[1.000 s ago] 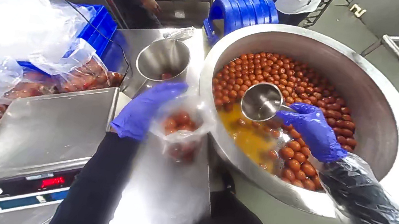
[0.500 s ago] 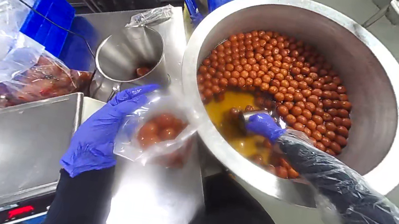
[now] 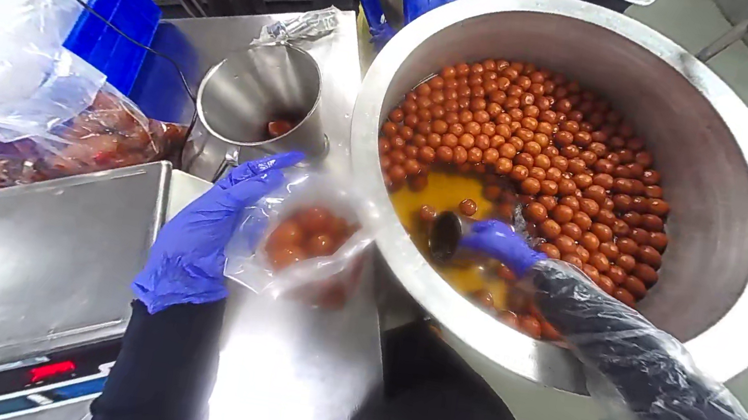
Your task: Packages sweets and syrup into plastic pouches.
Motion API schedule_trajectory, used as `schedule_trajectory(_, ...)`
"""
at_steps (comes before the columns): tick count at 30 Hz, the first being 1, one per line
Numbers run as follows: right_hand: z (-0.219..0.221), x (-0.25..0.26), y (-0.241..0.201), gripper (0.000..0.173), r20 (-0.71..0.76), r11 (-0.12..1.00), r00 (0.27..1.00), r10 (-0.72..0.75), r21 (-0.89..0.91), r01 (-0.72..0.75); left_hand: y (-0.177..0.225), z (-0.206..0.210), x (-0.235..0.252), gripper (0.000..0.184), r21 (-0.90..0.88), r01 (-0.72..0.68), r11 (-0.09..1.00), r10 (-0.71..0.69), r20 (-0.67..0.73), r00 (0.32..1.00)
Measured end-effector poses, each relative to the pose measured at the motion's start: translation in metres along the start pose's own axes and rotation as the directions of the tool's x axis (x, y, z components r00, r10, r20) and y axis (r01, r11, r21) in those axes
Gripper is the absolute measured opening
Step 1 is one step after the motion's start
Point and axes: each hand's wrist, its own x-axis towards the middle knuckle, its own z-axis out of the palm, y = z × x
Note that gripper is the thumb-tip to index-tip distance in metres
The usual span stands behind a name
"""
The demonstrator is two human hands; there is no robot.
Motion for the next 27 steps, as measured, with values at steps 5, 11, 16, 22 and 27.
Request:
schedule_trajectory(5,-0.005,-0.016,0.029,0.019,-0.059,0.899,0.997,-0.05,0.432,0.071,-0.001,0.009,0.001,0.029,-0.033,0.007,0.999,-0.007,-0.022,1.0)
schedule_trajectory(11,-0.011,-0.045,0.027,0.016,-0.155,0.799,0.985,-0.076,0.582,0.153,0.002,0.023,-0.008,0.029,0.041,0.03,0.999,-0.031,0.023,0.999)
schedule_trajectory(16,-0.016,-0.07,0.014,0.015,-0.25,0.724,0.96,-0.124,0.639,0.26,0.006,0.039,-0.015,0.031,0.078,0.056,0.995,-0.061,0.068,0.996)
schedule_trajectory(22,-0.027,-0.109,-0.025,0.017,-0.356,0.646,0.922,-0.152,0.671,0.365,0.001,0.038,0.005,0.029,-0.003,0.092,0.996,-0.092,0.013,0.996)
schedule_trajectory(27,-0.038,-0.14,-0.063,0.017,-0.418,0.639,0.885,-0.204,0.628,0.444,-0.003,0.039,0.017,0.028,0.016,0.07,0.997,-0.069,-0.035,0.997)
